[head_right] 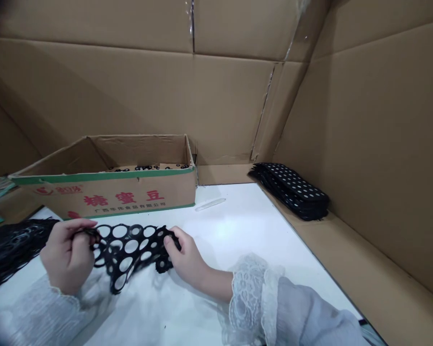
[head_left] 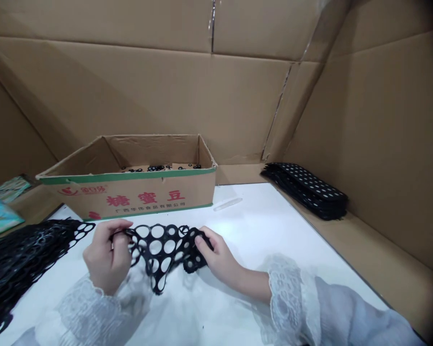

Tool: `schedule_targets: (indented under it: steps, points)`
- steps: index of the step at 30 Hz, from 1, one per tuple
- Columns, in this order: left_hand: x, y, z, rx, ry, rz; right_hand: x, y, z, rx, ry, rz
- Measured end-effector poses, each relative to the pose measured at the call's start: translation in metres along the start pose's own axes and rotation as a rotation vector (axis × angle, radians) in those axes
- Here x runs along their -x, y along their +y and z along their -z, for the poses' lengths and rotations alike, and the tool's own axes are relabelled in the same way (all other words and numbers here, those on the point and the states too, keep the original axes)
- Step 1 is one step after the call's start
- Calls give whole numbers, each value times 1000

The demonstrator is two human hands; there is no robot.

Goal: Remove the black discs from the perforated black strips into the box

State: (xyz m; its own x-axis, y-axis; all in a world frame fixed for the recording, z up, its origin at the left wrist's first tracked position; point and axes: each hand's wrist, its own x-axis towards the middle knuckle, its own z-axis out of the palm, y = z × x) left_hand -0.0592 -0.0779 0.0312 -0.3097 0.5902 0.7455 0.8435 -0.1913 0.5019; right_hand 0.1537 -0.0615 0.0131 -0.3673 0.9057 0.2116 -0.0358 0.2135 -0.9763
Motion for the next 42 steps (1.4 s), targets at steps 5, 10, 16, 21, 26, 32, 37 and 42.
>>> schedule_targets:
  steps: [5, 10, 16, 21, 26, 32, 37, 42]
  points:
    - [-12, -16, -10, -395, -498, -74, -5, 5, 1, 7, 29, -5]
    - [-3, -9, -16, -252, -454, -512, -11, 14, 4, 20, 57, -59]
    - [20, 3, -22, -41, -980, -557, -15, 23, 4, 11, 156, -104]
    - [23, -6, -32, -22, -964, -508, -15, 20, 4, 32, 179, -124]
    - [29, 9, -29, 80, -773, -307, -13, 17, 3, 70, 177, -67]
    - [35, 22, -27, -60, -895, -411, -13, 17, 3, 81, 172, -40]
    - [31, 19, -17, -11, -1017, -368, -15, 22, 4, 30, 230, -120]
    - [29, 17, -15, -23, -1017, -424, -16, 26, 6, 39, 241, -118]
